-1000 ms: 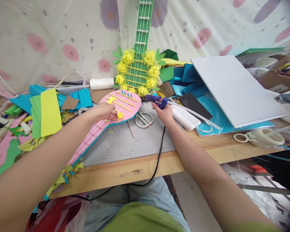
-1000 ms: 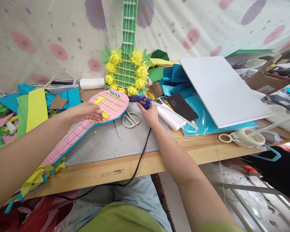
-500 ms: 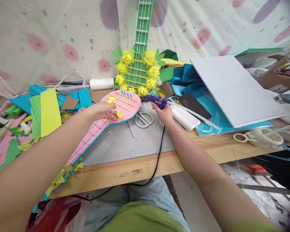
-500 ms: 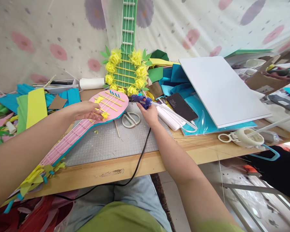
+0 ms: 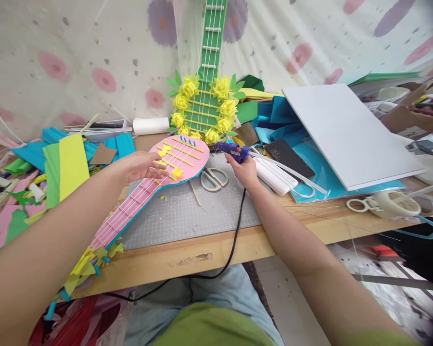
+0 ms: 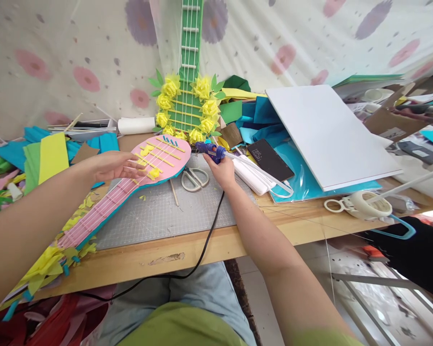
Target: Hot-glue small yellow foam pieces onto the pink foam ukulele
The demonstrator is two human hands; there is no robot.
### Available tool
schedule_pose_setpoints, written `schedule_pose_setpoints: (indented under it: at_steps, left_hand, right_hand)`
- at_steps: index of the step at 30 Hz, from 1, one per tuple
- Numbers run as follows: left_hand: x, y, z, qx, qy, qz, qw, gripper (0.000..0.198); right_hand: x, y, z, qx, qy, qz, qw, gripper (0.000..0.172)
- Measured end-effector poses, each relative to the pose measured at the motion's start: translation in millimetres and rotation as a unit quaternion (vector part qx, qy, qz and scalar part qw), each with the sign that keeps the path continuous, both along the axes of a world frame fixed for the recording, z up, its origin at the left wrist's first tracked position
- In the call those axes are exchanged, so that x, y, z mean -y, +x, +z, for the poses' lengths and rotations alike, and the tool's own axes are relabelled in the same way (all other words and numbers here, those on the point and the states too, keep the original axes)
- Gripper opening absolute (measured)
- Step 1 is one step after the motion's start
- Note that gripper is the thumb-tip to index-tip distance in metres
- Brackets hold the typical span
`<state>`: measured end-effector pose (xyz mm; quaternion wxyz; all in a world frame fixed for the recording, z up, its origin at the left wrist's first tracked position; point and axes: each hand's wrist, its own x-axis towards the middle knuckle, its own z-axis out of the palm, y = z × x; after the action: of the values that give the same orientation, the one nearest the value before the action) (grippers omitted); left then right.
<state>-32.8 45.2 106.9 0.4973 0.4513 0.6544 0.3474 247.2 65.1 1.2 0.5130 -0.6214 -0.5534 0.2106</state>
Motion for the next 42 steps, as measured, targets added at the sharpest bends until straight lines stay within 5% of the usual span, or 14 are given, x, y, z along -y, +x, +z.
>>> schedule_pose_setpoints:
  at_steps: [3, 6, 12, 16, 20, 22, 27, 32, 37, 42]
  left_hand:
    - [0, -4, 9.9, -0.017, -0.027, 0.034, 0.999, 0.008]
    - [1, -7, 15.3, -0.011, 0.057, 0.101, 0.993, 0.005]
    - [-6, -25, -6.5, -0.02, 0.165, 0.219, 0.961, 0.016]
    - [-7, -35, -28.4, -0.188, 0.154, 0.104, 0.964, 0.012]
    - [-4, -34, -38.1, -0.343, 0.161, -0.058, 0.923, 0.018]
    - [-3, -31, -39.5, -0.399, 0.156, -0.088, 0.899, 0.024]
    - [-6, -25, -43.6, -0.448, 0.13, -0.091, 0.88, 0.026]
    - [-6, -27, -48.4, -0.415, 0.126, -0.07, 0.898, 0.019]
    - [1, -23, -37.9, -0.356, 0.157, -0.021, 0.921, 0.013]
    - [5, -8, -25.6, -0.232, 0.195, -0.002, 0.953, 0.013]
  right_hand:
    - [-1, 0, -0.8, -0.002, 0.002, 0.003, 1.0, 0.049]
    - [-1, 0, -1.9, -0.005, 0.002, 0.005, 1.0, 0.052]
    - [-1, -2, -4.0, -0.001, 0.002, 0.009, 1.0, 0.056]
    - [0, -2, -3.6, 0.001, -0.007, 0.009, 1.0, 0.056]
    - [0, -2, -3.1, 0.002, -0.014, 0.01, 1.0, 0.055]
    - [0, -2, -3.5, 0.001, -0.011, 0.008, 1.0, 0.055]
    - [0, -2, -4.1, 0.001, -0.011, 0.01, 1.0, 0.053]
    - [0, -2, -2.0, 0.004, -0.012, 0.009, 1.0, 0.05]
    - [4, -3, 3.8, -0.006, -0.015, 0.011, 1.0, 0.05]
    - [13, -7, 13.1, -0.05, -0.008, 0.096, 0.994, 0.045]
